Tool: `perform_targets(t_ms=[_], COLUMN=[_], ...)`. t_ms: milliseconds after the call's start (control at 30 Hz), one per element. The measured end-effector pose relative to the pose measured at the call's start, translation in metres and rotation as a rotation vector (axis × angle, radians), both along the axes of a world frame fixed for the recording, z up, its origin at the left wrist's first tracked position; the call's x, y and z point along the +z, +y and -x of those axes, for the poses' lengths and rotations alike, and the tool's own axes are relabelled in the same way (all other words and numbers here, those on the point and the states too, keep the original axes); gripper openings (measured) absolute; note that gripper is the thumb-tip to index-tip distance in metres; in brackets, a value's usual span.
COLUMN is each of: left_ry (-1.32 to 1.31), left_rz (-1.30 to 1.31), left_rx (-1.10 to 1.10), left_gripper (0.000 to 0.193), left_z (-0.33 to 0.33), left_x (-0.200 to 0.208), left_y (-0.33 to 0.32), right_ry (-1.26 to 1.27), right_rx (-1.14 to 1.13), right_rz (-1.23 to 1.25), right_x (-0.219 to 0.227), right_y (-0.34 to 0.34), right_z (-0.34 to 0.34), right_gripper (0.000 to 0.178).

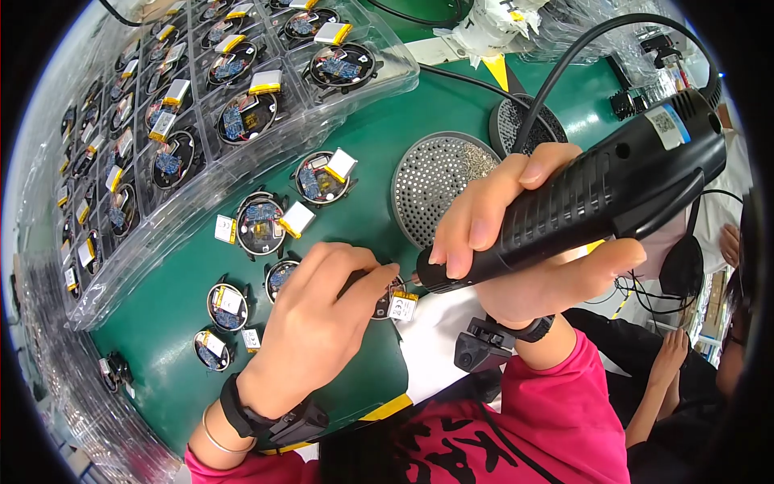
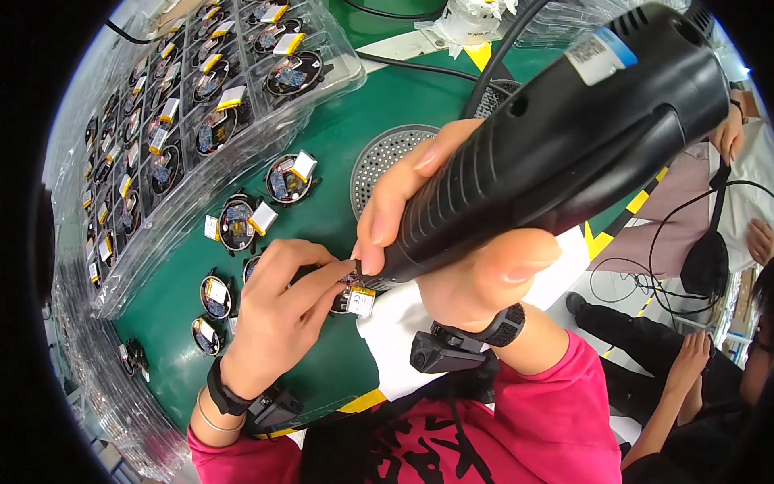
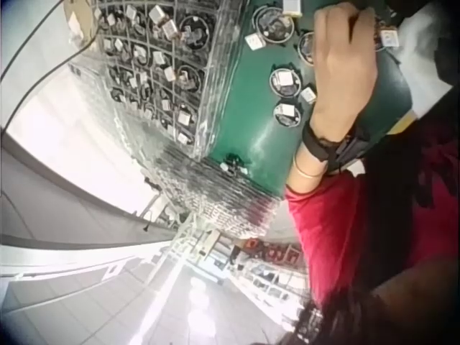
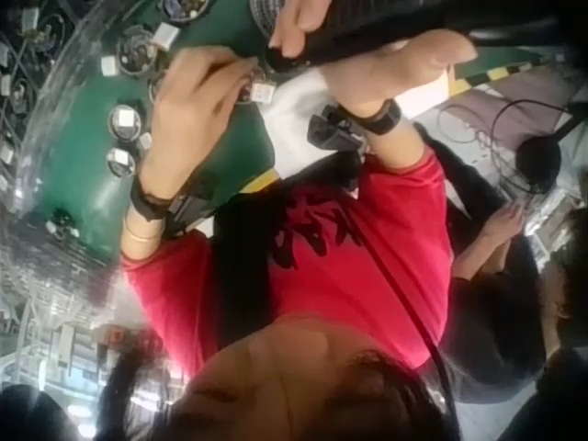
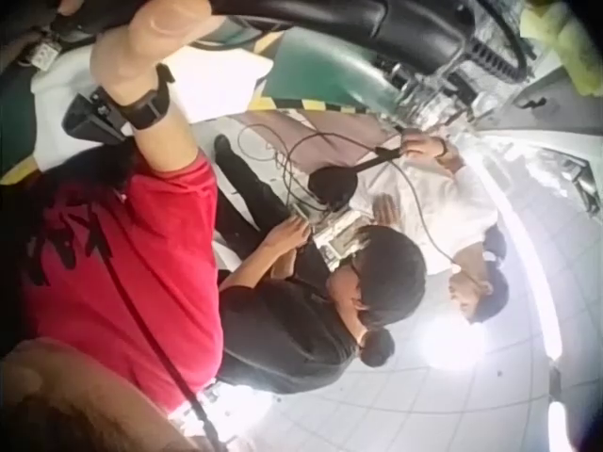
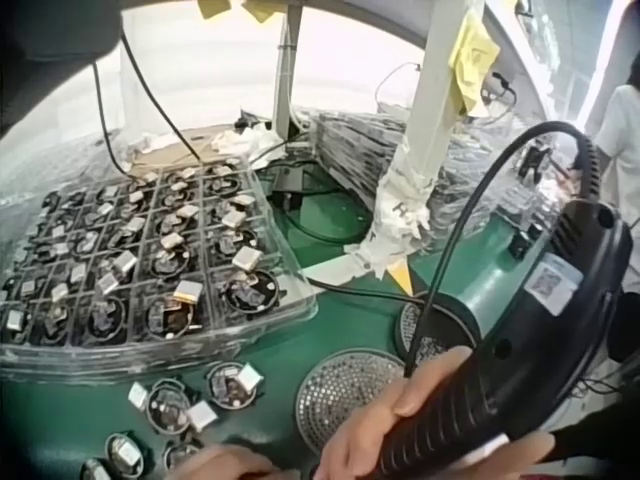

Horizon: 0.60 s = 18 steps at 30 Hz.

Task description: Assembling small electronic components onto circuit boards using a powered handheld tool.

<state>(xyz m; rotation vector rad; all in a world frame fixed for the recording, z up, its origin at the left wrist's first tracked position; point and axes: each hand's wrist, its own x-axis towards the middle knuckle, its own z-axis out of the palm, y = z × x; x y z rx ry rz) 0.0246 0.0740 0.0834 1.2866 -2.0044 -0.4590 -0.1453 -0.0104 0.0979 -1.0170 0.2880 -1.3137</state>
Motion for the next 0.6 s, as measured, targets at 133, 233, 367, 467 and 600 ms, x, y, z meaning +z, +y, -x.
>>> perform_targets(t_ms=[133, 233, 367, 467, 600], left_ry=[-0.006, -0.007, -0.006, 0.003, 0.013], left_rz=[0.046, 0.035, 0.059, 0.079, 0.089], left_rx=[0.004, 0.016, 0.02, 0.018, 0.019], left_gripper=[0.033, 0.032, 0.032, 0.031, 0.031], left_z=[0.0012, 0.0007, 0.0007, 0.0009, 0.0013], left_x=[-0.0015, -0.0016, -0.004, -0.0054, -0.0058], left_y=[0.0, 0.001, 0.0014, 0.0012, 0.0016], right_ry=[-0.09, -0.095, -0.092, -0.089, -0.097], right_rx=[0.074, 0.055, 0.055, 0.069, 0.096], right_rz=[-0.01, -0.028, -0.014, -0.009, -0.017], right_x=[-0.0046, 0.0004, -0.0005, -0.0008, -0.0022], right_y=[-0.0002, 0.0017, 0.0013, 0.0018, 0.0018], right_z=[0.0009, -0.0001, 0.0018, 0.0021, 0.002], right_gripper=[0.091, 0.092, 0.091, 0.092, 0.092])
